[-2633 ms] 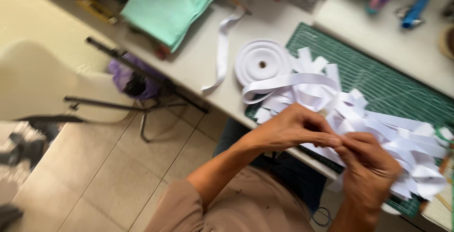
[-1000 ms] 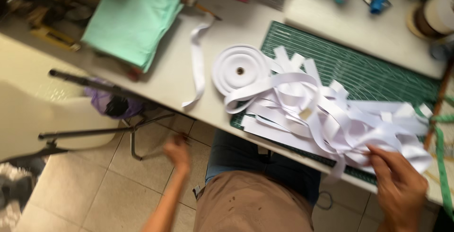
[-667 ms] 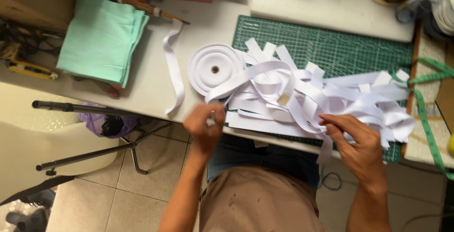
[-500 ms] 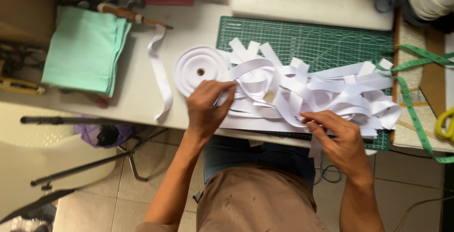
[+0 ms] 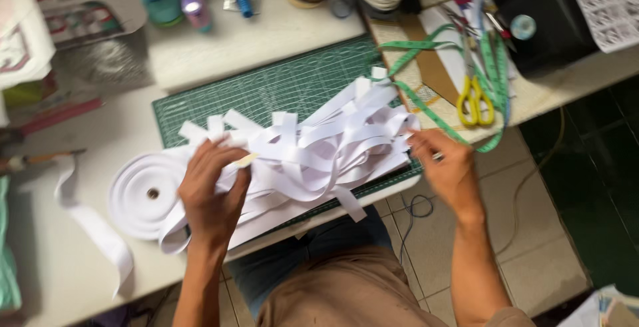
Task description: The person measures and cuts white fabric strips using a ruler and yellow-handled scissors on a green cutting mat. They repeatedly align the ruler, cut the fabric, and stack the cut pieces. The person also briefly folds a small piece of fabric and discards a scrap into a nearby bin.
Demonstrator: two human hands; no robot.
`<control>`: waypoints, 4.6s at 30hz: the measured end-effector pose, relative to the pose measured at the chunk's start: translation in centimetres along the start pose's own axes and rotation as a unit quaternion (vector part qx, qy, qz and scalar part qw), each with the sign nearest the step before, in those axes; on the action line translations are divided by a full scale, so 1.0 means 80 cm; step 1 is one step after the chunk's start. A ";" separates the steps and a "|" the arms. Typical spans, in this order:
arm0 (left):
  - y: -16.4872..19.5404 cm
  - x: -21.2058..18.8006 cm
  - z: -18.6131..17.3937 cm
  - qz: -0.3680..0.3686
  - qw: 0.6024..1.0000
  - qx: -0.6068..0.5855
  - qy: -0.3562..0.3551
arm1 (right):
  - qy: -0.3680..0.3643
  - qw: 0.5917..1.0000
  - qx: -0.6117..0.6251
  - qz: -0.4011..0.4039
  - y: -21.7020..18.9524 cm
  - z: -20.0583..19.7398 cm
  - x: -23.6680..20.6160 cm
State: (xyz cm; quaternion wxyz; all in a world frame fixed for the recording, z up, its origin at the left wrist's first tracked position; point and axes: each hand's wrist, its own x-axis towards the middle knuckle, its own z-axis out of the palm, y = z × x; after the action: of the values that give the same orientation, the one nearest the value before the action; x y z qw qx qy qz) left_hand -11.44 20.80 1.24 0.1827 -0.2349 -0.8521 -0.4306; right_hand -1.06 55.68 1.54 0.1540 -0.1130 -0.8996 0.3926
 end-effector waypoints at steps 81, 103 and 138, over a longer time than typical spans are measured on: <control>0.066 0.027 -0.007 -0.285 0.877 -0.377 -0.087 | -0.345 0.871 0.314 0.152 -0.075 0.094 -0.057; 0.043 0.022 0.014 -0.269 0.849 -0.436 -0.128 | -0.337 0.889 0.266 0.159 -0.069 0.095 -0.057; 0.027 0.018 0.008 -0.272 0.870 -0.408 0.044 | 0.018 0.948 -0.315 0.043 0.161 -0.050 0.110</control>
State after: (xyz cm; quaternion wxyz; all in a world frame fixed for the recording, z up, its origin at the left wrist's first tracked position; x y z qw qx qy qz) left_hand -11.46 22.76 3.01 -0.0162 -0.0279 -0.6216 -0.7827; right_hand -6.67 69.80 -3.74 0.1095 -0.2010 -0.9690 0.0930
